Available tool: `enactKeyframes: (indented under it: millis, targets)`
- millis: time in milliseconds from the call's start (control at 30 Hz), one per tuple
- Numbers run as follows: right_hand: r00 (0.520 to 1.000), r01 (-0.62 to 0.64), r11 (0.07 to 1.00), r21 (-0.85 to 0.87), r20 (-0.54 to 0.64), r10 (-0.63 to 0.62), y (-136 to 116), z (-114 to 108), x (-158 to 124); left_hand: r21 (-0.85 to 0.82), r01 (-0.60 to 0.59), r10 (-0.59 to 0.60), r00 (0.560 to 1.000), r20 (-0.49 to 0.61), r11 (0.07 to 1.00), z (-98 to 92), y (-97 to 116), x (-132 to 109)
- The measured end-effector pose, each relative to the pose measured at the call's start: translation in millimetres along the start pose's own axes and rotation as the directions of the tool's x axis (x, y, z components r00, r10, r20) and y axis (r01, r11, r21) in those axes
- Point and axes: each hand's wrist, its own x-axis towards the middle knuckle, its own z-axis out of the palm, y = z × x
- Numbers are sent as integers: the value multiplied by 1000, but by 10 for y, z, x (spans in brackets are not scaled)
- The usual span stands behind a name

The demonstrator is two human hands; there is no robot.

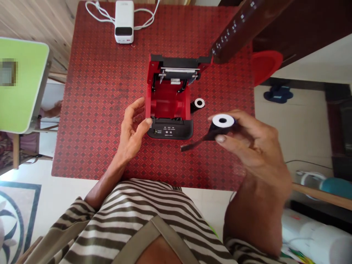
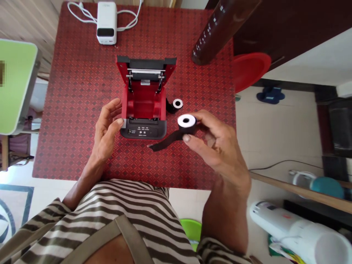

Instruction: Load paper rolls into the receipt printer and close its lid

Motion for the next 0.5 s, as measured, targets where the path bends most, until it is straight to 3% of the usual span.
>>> enactKeyframes:
  millis: [100,200,367,500]
  targets:
    - [986,165,972,-165,62,-157,-194,91,293,31,-29,30,999,-44,999,30,-17,-26]
    - [946,319,883,-344,177,-273,-349,272,534,84,-48,56,994,-98,995,69,-17,-46]
    - [929,355,786,-506,289,-233,-502,624,725,144,-96,111,988,-103,985,127,89,-68]
    - [925,371,686,-626,311,-216,-519,823,817,159,-139,156,983,-102,977,139,147,-82]
